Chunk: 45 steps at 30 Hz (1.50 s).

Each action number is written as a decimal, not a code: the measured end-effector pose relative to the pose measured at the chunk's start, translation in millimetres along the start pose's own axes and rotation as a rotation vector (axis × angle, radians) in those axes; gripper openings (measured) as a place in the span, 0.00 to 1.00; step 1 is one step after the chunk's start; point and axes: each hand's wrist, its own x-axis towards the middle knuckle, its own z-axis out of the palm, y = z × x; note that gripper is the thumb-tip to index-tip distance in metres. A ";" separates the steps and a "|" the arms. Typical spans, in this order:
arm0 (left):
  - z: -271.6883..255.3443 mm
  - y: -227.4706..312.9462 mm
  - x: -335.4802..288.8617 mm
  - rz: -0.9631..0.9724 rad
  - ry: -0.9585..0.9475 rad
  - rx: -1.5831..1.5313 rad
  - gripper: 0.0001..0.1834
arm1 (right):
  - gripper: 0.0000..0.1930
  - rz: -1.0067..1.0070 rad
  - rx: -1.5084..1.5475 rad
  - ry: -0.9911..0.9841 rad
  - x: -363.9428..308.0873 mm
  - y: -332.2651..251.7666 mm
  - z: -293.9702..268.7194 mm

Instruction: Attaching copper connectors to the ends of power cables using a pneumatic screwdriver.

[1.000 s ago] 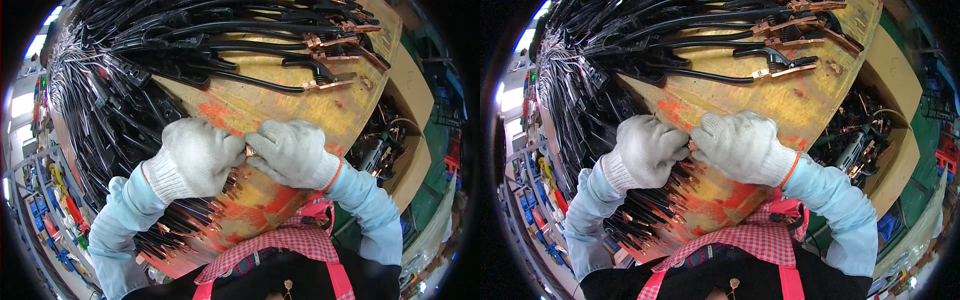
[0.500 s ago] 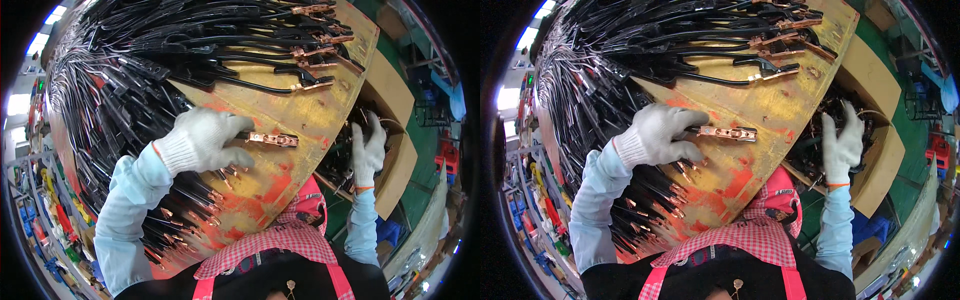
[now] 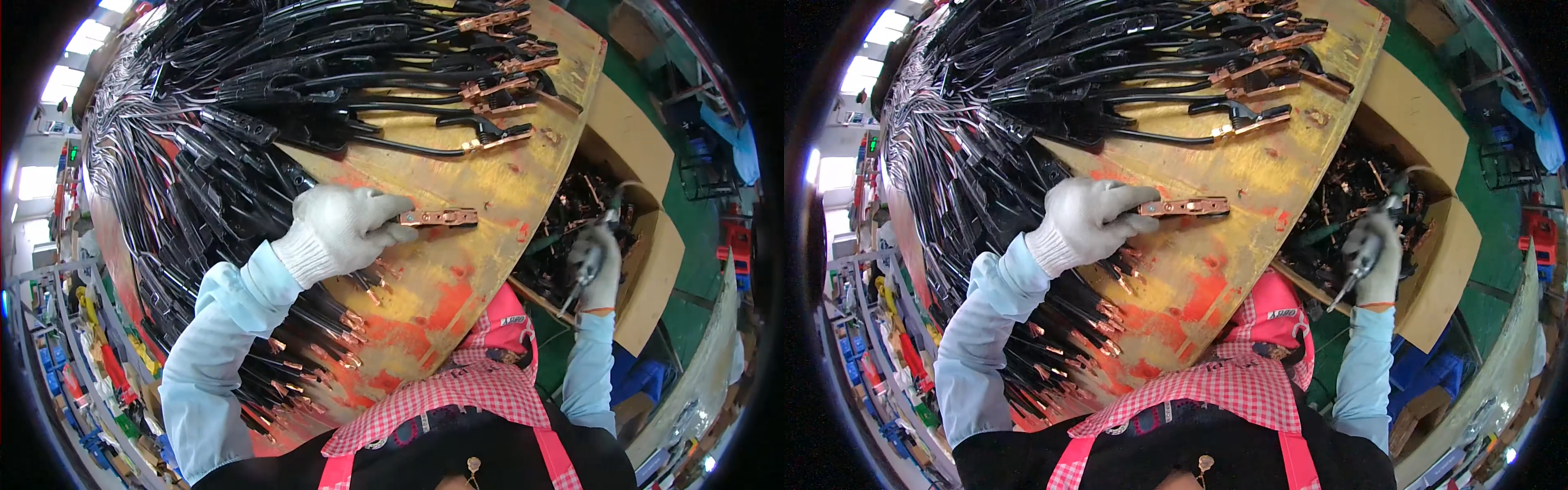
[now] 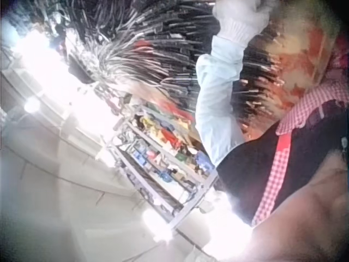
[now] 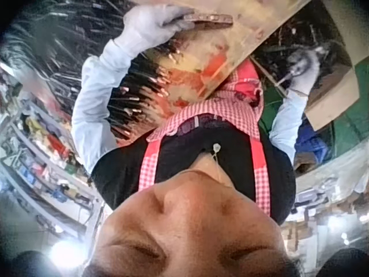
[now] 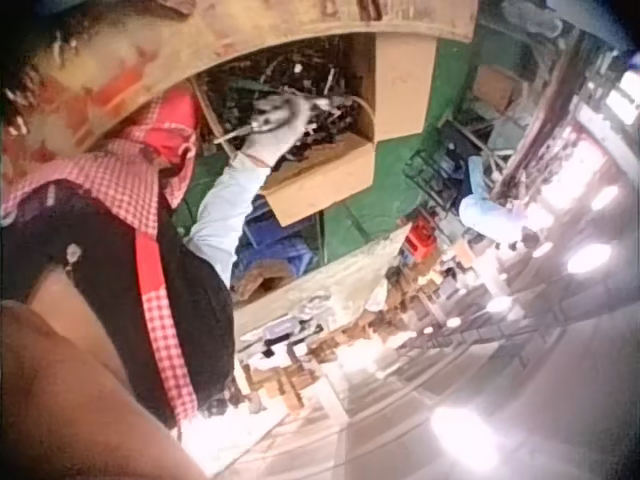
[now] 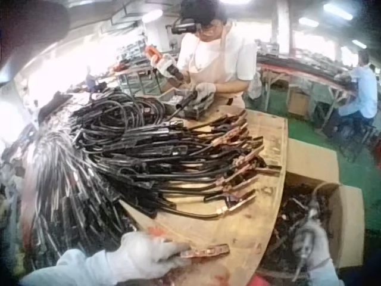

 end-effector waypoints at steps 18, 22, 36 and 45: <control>-2.1 11.0 8.3 -0.115 -0.158 0.150 0.13 | 0.21 -0.405 0.031 -0.587 -77.0 37.6 244.7; -1.2 9.6 6.7 -0.146 -0.185 0.134 0.14 | 0.20 -0.490 -0.131 -0.659 -83.1 45.9 250.1; -3.5 6.6 10.7 -0.115 -0.244 0.140 0.16 | 0.18 -0.685 -0.228 -0.836 -94.2 45.6 254.6; -3.0 5.3 10.9 -0.119 -0.223 0.122 0.15 | 0.18 -0.732 -0.231 -0.875 -97.3 45.4 256.4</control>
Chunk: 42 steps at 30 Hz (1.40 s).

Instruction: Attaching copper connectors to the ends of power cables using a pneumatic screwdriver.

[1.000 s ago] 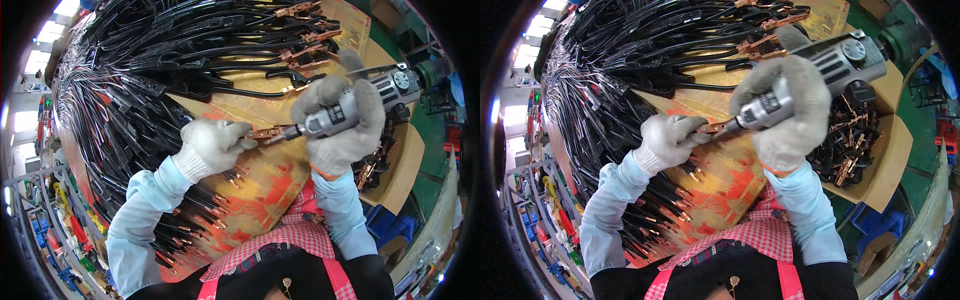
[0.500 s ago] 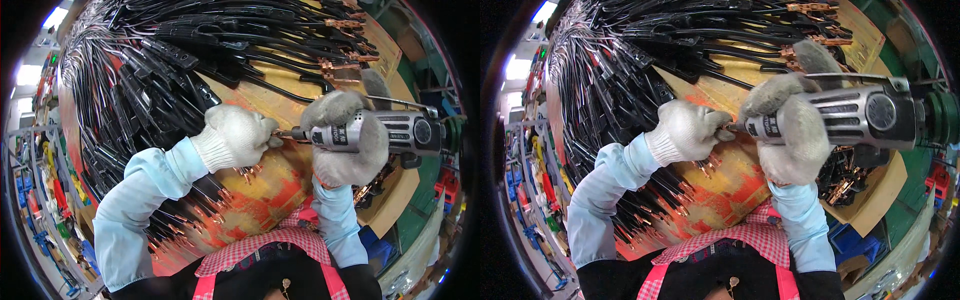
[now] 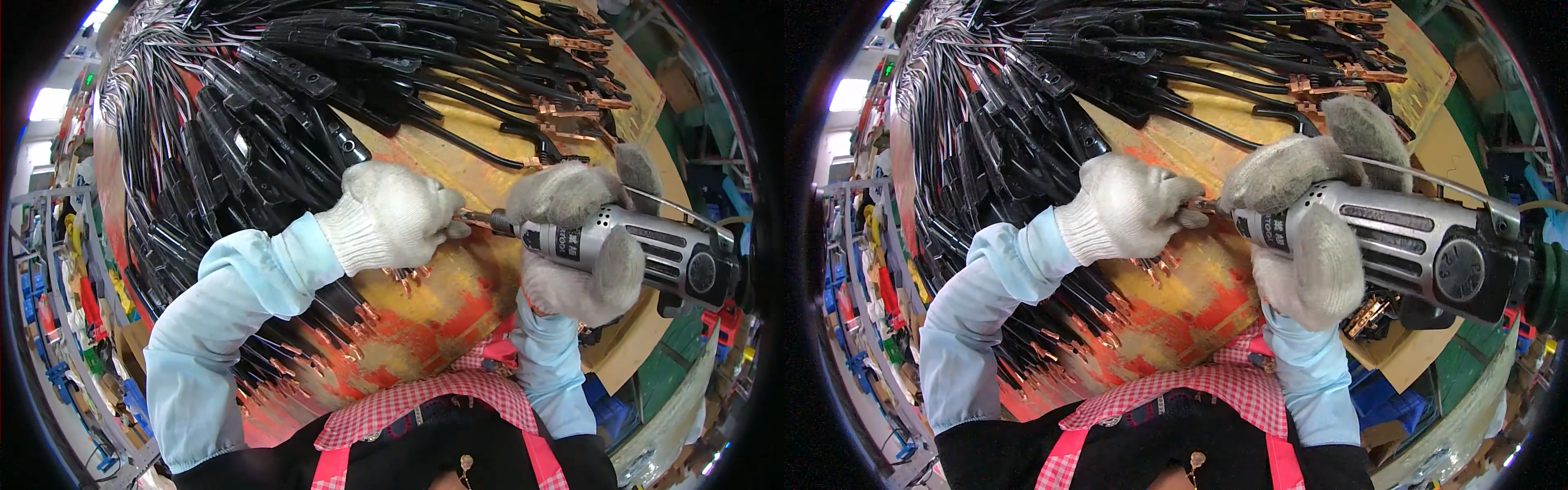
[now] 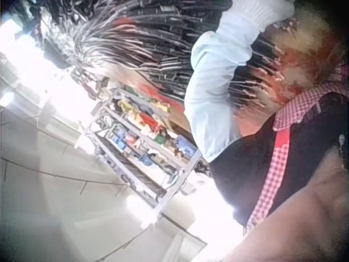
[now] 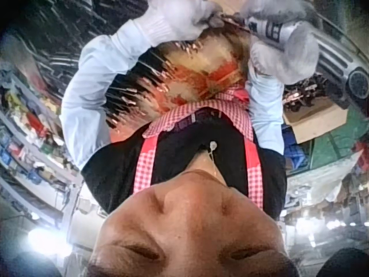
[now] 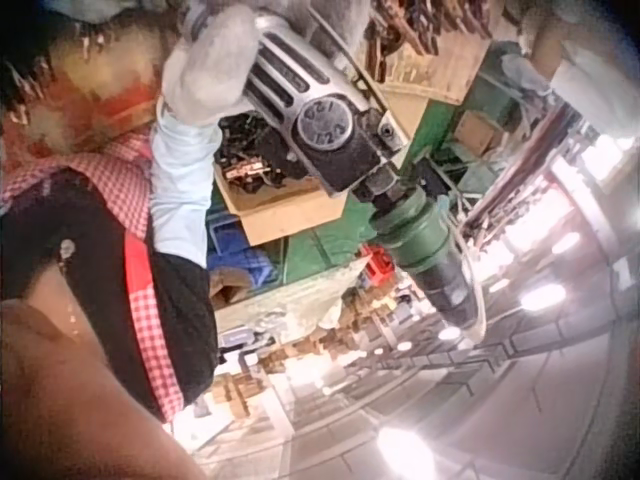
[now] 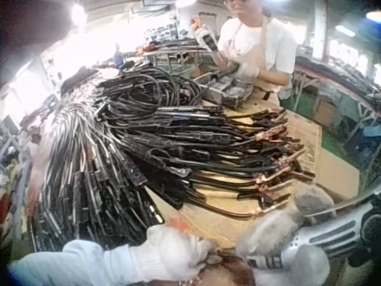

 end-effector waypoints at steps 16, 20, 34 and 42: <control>9.5 0.7 -3.2 0.011 0.114 -0.066 0.13 | 0.18 -0.023 0.005 -0.043 -3.6 -0.9 4.8; 10.9 0.2 -2.9 0.028 0.144 -0.093 0.13 | 0.18 -0.023 0.014 -0.016 -8.0 -2.5 3.9; 13.2 7.2 -1.1 0.029 0.364 -0.057 0.13 | 0.17 0.497 -0.029 0.692 -52.1 -43.1 -123.2; -6.7 19.2 112.9 0.016 1.009 -0.657 0.17 | 0.36 1.060 -1.524 0.756 -207.9 -41.2 -277.7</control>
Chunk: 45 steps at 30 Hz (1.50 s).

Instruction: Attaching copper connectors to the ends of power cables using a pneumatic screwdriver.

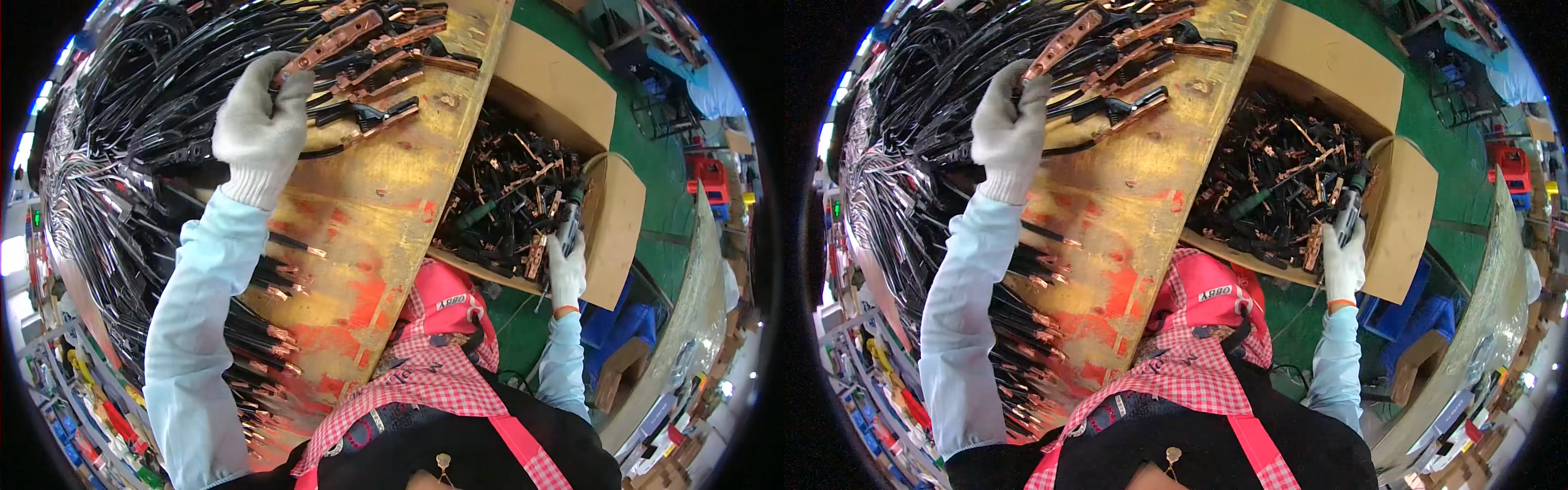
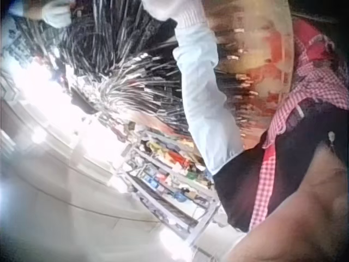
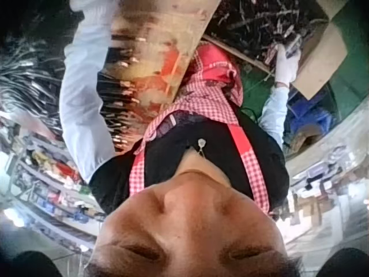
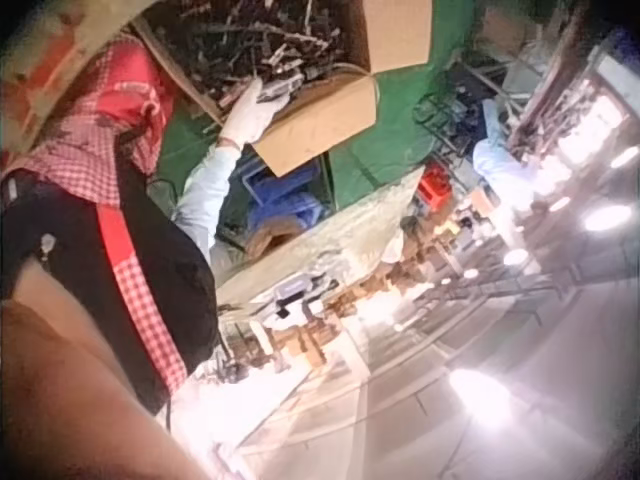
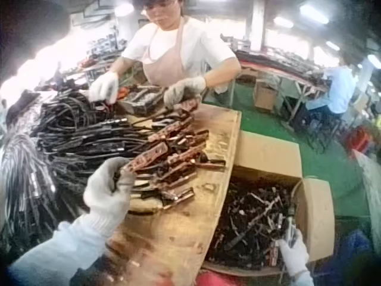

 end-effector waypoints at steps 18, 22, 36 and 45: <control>-131.9 63.4 -47.9 0.364 -0.625 0.731 0.15 | 0.21 -0.497 -0.238 -0.480 -12.8 -102.4 148.4; -148.7 43.9 -102.9 0.410 -0.785 0.804 0.22 | 0.13 -0.423 0.406 -0.345 -31.0 -94.1 96.8; -93.5 -2.0 -83.9 0.363 -0.915 0.853 0.15 | 0.20 -1.076 0.557 -0.507 -80.0 -189.6 -7.8; -92.4 42.2 -49.5 0.192 -0.986 0.418 0.12 | 0.15 -1.336 0.214 -0.477 -120.3 -221.5 -2.4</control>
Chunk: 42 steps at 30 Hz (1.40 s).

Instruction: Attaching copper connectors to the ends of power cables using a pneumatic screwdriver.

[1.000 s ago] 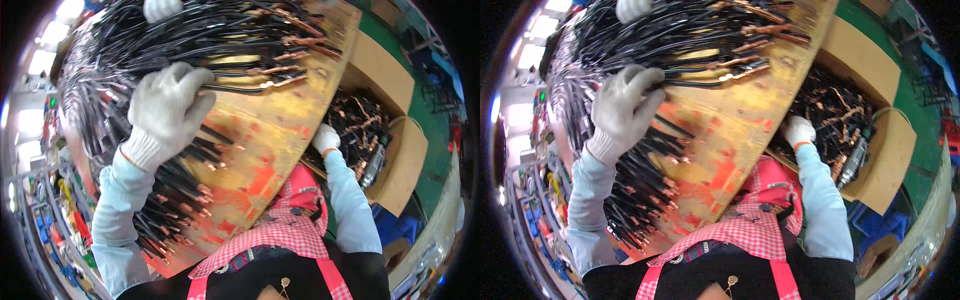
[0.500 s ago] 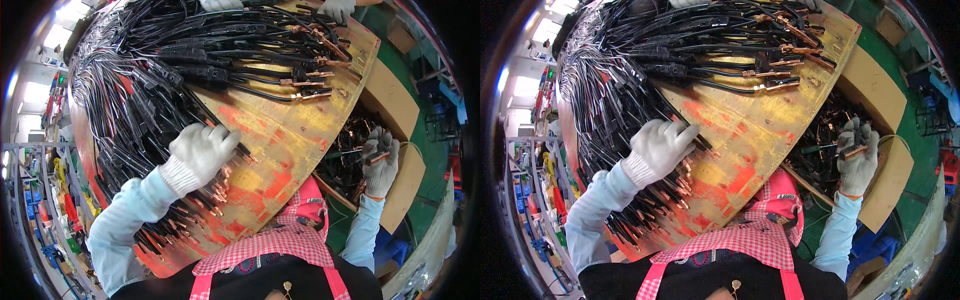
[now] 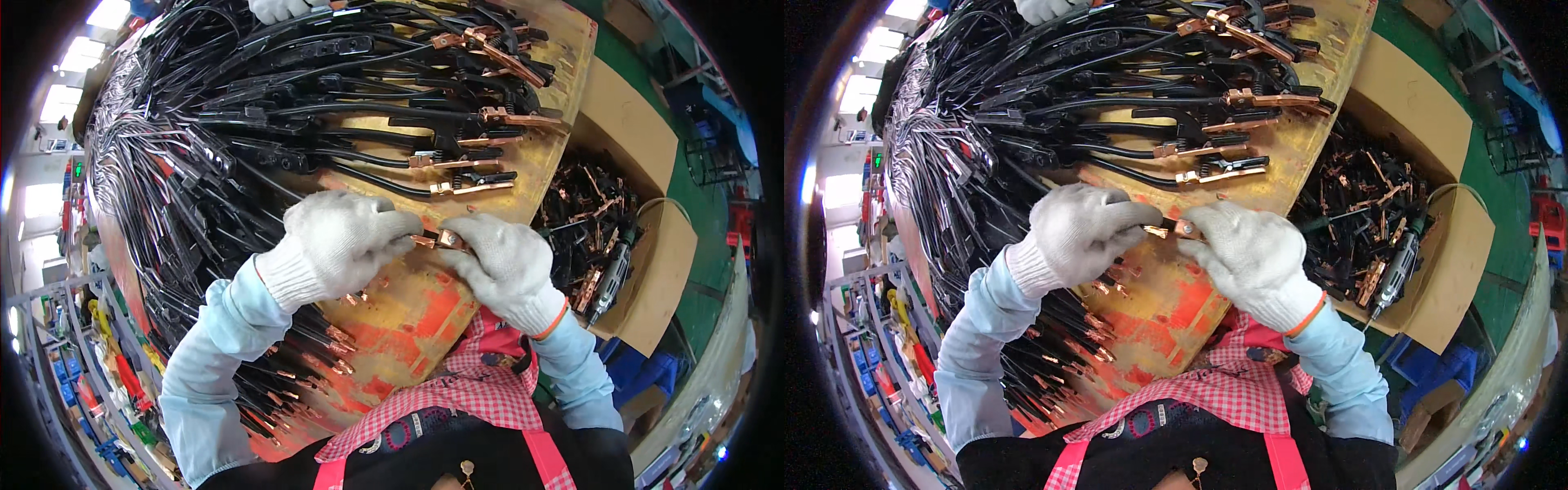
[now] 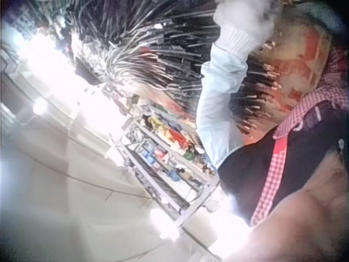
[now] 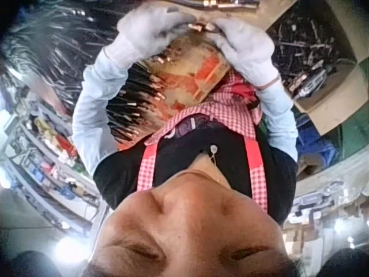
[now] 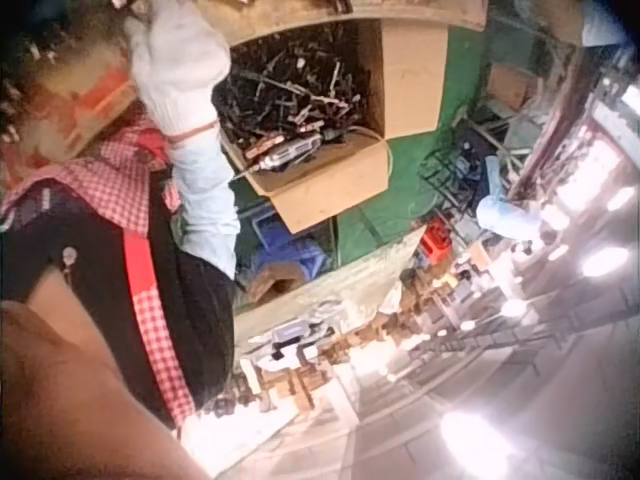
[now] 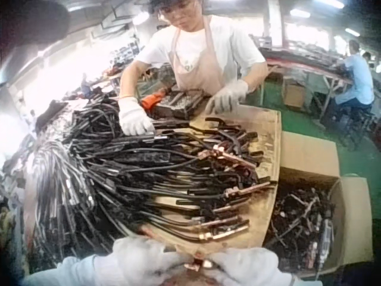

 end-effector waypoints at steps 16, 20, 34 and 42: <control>4.9 -4.7 -7.4 -0.112 -0.056 -0.254 0.10 | 0.16 -0.068 0.191 0.177 2.5 -2.2 34.3; 4.8 -9.3 -10.7 -0.091 -0.105 -0.324 0.10 | 0.16 -0.147 0.105 0.104 6.5 -0.1 34.0; -4.3 -4.3 -3.8 -0.494 -0.435 -0.565 0.12 | 0.13 -0.326 0.045 0.002 26.6 -1.6 37.4; 9.2 -18.4 -20.4 -0.126 -0.096 -0.271 0.09 | 0.11 -0.292 0.088 -0.069 32.3 1.4 33.9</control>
